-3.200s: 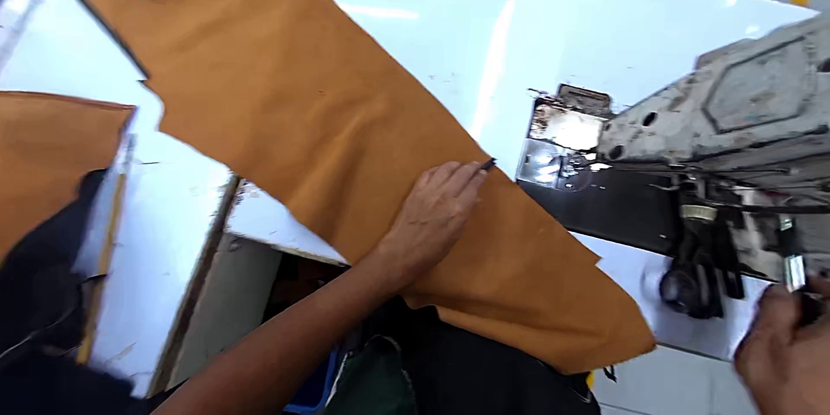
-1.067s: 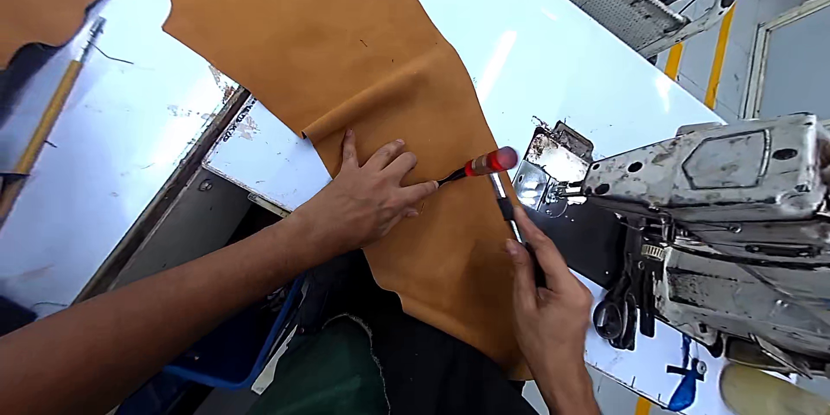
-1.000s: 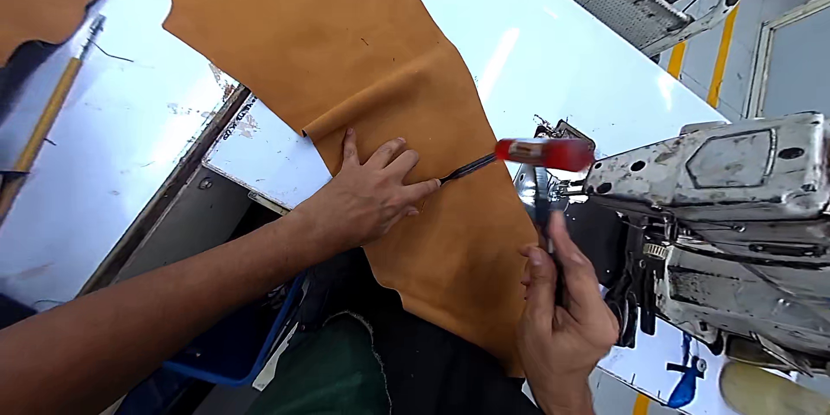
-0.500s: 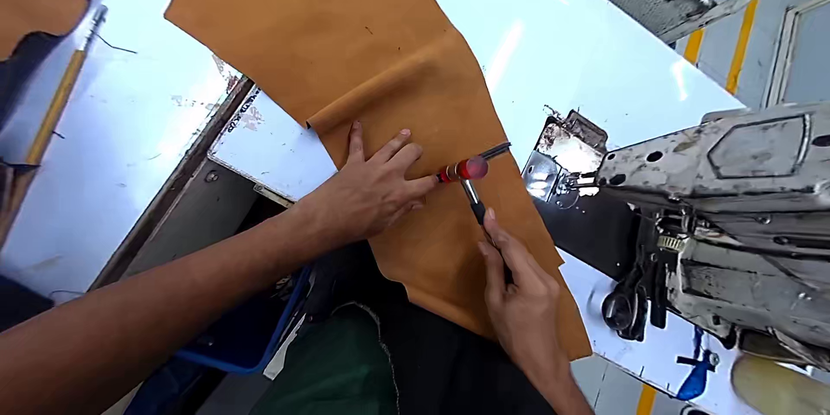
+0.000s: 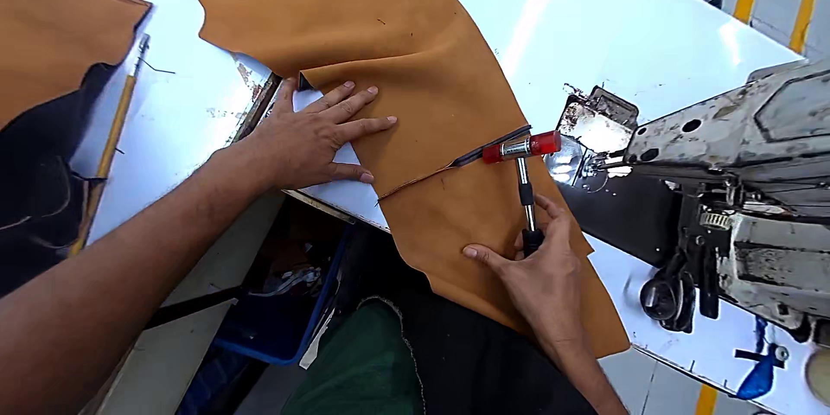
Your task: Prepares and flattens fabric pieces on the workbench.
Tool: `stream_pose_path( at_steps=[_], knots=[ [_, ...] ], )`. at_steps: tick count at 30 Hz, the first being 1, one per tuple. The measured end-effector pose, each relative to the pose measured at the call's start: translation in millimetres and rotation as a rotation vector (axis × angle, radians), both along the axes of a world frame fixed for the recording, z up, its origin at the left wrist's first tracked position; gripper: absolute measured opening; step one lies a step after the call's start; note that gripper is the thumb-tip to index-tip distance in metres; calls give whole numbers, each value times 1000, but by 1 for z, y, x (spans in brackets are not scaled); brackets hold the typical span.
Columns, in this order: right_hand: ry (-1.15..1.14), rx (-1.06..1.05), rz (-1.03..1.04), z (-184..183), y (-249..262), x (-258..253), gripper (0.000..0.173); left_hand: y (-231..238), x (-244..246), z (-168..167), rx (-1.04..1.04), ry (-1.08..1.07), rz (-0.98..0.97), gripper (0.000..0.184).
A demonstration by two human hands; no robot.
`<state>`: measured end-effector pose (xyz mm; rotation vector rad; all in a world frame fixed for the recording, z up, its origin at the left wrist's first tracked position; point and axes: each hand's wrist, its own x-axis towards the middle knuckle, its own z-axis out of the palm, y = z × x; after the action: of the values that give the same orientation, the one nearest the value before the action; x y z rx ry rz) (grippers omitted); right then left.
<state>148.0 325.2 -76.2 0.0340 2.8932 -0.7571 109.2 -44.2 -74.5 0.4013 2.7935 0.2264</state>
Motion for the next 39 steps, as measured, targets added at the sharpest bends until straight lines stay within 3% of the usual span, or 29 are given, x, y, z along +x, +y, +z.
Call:
stream_pose_path(
  at_steps=[3,5,7,9,12,15,21,24,28,31,35,37,39],
  knots=[
    [-17,-174,-30,-1,8,0,117,20,0,23,-11,-37,67,68],
    [-24,-311,-25,-2,12,-1,98,47,9,28,141,152,110,38],
    [-53,-350,-44,-2,14,0,80,77,15,21,312,298,72,30],
    [-78,-344,-70,-1,15,0,72,103,18,8,348,318,28,36],
    [-75,-346,-84,-3,15,-3,66,115,14,-11,214,339,-52,44],
    [-68,-367,-81,-4,15,-2,59,114,15,-15,168,344,-87,44],
    [-52,-410,-52,-4,13,1,50,96,41,-15,271,267,-10,41],
    [58,-368,60,5,13,6,43,97,47,-19,279,270,22,40],
    [420,-342,313,17,9,17,40,98,51,-23,301,280,44,41],
    [355,-159,384,10,10,8,38,100,50,-20,306,280,47,40],
    [396,-247,403,18,5,8,38,99,49,-20,310,276,58,40],
    [298,-156,413,17,4,11,39,100,50,-20,310,264,53,41],
    [338,-152,400,25,2,8,37,101,47,-21,308,283,53,41]
  ],
)
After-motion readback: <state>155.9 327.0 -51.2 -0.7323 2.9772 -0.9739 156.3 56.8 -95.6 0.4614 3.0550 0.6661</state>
